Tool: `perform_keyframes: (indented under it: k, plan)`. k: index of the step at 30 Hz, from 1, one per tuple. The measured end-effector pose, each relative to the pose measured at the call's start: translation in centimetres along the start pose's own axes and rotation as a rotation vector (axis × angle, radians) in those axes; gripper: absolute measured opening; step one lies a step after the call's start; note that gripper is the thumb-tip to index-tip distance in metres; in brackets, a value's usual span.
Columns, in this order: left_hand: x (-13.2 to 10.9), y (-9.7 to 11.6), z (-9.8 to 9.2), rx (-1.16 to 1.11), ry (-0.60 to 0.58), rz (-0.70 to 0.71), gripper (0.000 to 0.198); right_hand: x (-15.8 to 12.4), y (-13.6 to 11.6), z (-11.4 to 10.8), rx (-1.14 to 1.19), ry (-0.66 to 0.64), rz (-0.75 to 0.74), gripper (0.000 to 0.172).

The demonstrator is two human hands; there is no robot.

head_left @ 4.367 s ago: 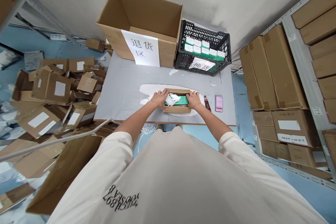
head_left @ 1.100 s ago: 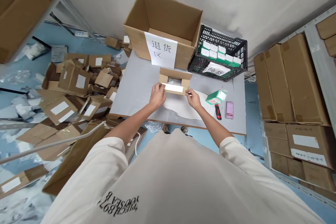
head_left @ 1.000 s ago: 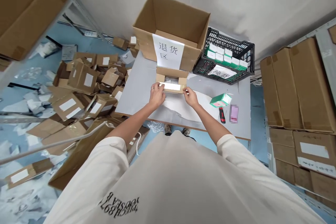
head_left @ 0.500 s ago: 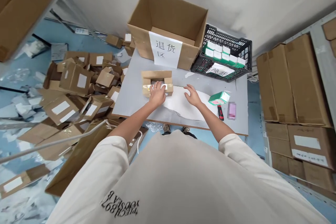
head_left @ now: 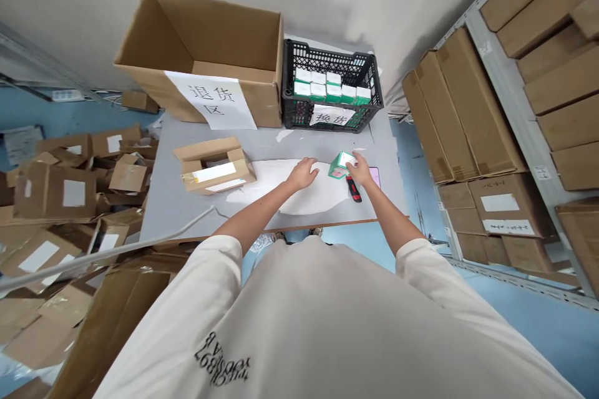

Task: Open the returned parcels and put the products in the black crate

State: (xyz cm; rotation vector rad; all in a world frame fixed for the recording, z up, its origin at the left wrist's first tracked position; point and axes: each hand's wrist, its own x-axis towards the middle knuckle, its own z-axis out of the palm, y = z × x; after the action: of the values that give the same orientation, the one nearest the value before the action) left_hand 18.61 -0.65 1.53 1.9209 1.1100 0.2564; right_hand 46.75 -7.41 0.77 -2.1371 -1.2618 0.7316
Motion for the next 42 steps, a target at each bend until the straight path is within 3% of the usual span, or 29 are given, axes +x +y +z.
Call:
perform_keyframes:
  k: [6, 10, 16, 23, 30, 35, 42]
  plan:
    - [3.2, 2.7, 5.4, -0.363, -0.052, -0.336, 0.05, -3.4, 2.4, 2.2, 0.166, -0.157, -0.053, 0.062]
    - [3.0, 2.6, 6.9, -0.454, -0.079, -0.419, 0.047, -5.8, 3.9, 3.1, 0.273, -0.212, -0.062, 0.064]
    - [1.7, 1.4, 8.4, -0.409, -0.065, -0.54, 0.033, -7.5, 4.8, 4.5, 0.435, -0.286, 0.127, 0.056]
    - [0.8, -0.9, 10.2, -0.305, -0.143, -0.604, 0.062, -7.4, 6.0, 6.5, 0.449, -0.329, 0.261, 0.033]
    - [3.1, -1.5, 12.2, -0.44, -0.106, -0.6, 0.098, -5.0, 6.1, 7.7, 0.565, -0.206, 0.455, 0.043]
    - [2.4, -1.6, 11.6, -0.507, -0.1, -0.536, 0.11, -4.7, 4.6, 7.8, 0.69, -0.206, 0.432, 0.061]
    - [0.9, -1.7, 6.8, -0.521, 0.116, -0.316, 0.106, -4.0, -0.1, 7.8, 0.686, -0.206, 0.112, 0.088]
